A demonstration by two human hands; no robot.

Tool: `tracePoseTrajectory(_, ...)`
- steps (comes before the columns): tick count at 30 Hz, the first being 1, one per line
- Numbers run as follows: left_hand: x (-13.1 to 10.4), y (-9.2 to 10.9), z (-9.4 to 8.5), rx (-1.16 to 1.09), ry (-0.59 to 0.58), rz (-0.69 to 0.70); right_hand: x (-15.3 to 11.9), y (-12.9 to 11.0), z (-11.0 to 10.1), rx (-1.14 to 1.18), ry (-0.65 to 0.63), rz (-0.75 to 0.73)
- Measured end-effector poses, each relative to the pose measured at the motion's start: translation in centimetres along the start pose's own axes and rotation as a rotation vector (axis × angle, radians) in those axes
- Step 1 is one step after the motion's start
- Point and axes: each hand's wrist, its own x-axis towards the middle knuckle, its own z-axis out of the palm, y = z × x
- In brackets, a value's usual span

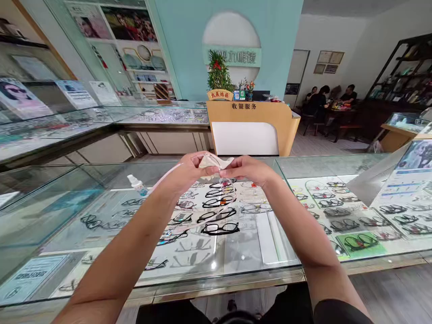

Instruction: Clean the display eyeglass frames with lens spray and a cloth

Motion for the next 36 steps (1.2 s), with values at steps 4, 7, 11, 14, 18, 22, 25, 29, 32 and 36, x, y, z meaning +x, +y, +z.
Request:
tracePoseTrajectory(4, 0.5, -0.8, 1.0, 0.032, 0.111, 0.079, 0.0, 0.3, -0.2, 0.025, 0.013, 0.0)
tracePoseTrajectory(7, 0.7, -1.6, 1.2, 0.09, 0.201, 0.191, 0.2, 0.6, 0.0, 0.022, 0.025, -0.02)
tracePoseTrajectory(11, 0.7, -1.6, 0.4, 0.143, 0.2, 0.266, 0.2, 0.6, 0.1, 0.043, 0.086, -0.086)
tracePoseTrajectory(14, 0.6, -1.1, -0.6, 0.133, 0.098, 0.23, 0.1, 0.4, -0.2, 0.064, 0.116, -0.111)
tracePoseTrajectory(18, 0.6, -1.0, -0.6, 0.033, 0.035, 0.146, 0.0, 0.2, -0.6, 0.089, 0.132, -0.1)
tracePoseTrajectory(22, 0.9, -1.5, 0.9, -0.022, 0.169, 0.173, 0.2, 0.3, 0.0, 0.101, 0.152, -0.091)
tracePoseTrajectory(25, 0.7, -1.4, 1.8, 0.006, 0.268, 0.256, 0.2, 0.2, 0.8, 0.114, 0.149, -0.099)
tracePoseTrajectory(29, -0.3, 0.1, 1.4, 0.141, 0.316, 0.277, 0.1, -0.2, 1.9, 0.181, 0.119, -0.107)
tracePoseTrajectory(32, -1.4, 1.6, 0.1, 0.232, 0.225, 0.211, -0.3, -0.7, 2.1, 0.269, 0.044, -0.101)
tracePoseTrajectory(36, -3.5, 2.9, -1.7, 0.239, 0.204, 0.147, -1.1, -1.4, 1.4, 0.311, 0.019, -0.13)
